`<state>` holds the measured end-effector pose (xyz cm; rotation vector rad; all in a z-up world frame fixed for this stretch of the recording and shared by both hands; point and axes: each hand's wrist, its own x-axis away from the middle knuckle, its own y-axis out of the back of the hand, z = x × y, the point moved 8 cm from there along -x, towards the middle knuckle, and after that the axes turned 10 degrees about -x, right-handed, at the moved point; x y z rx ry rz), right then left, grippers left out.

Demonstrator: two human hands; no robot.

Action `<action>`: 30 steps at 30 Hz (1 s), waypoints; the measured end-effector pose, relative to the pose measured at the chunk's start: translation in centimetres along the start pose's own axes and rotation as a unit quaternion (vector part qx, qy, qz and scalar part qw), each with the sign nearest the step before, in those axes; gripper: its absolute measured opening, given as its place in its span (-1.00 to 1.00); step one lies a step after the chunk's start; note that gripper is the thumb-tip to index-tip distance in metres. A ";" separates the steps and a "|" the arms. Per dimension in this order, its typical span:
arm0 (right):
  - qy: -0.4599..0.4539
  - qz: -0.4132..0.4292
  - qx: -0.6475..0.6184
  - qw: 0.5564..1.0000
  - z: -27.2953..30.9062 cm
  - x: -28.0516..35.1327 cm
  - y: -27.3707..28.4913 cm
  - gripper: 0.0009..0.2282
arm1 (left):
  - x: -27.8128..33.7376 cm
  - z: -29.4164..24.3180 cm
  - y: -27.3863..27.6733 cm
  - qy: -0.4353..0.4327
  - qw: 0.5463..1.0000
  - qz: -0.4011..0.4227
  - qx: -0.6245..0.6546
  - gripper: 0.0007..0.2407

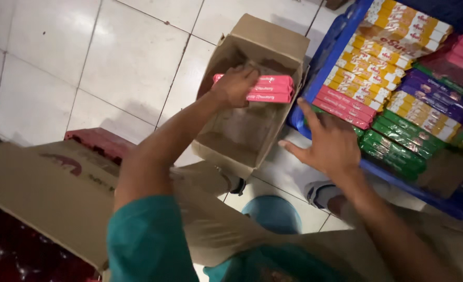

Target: The person sorts various colors of packaged wafer snacks between a blue plastic crate and a cardboard box, handling several packages one by one to organize them by color.

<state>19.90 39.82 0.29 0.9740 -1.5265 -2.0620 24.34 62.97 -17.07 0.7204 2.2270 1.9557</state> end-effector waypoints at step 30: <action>-0.035 0.036 0.048 0.998 0.4 -0.5 0.8 -0.12 | -6.9 1.2 -10.4 0.036 0.978 -0.100 -0.178 -0.62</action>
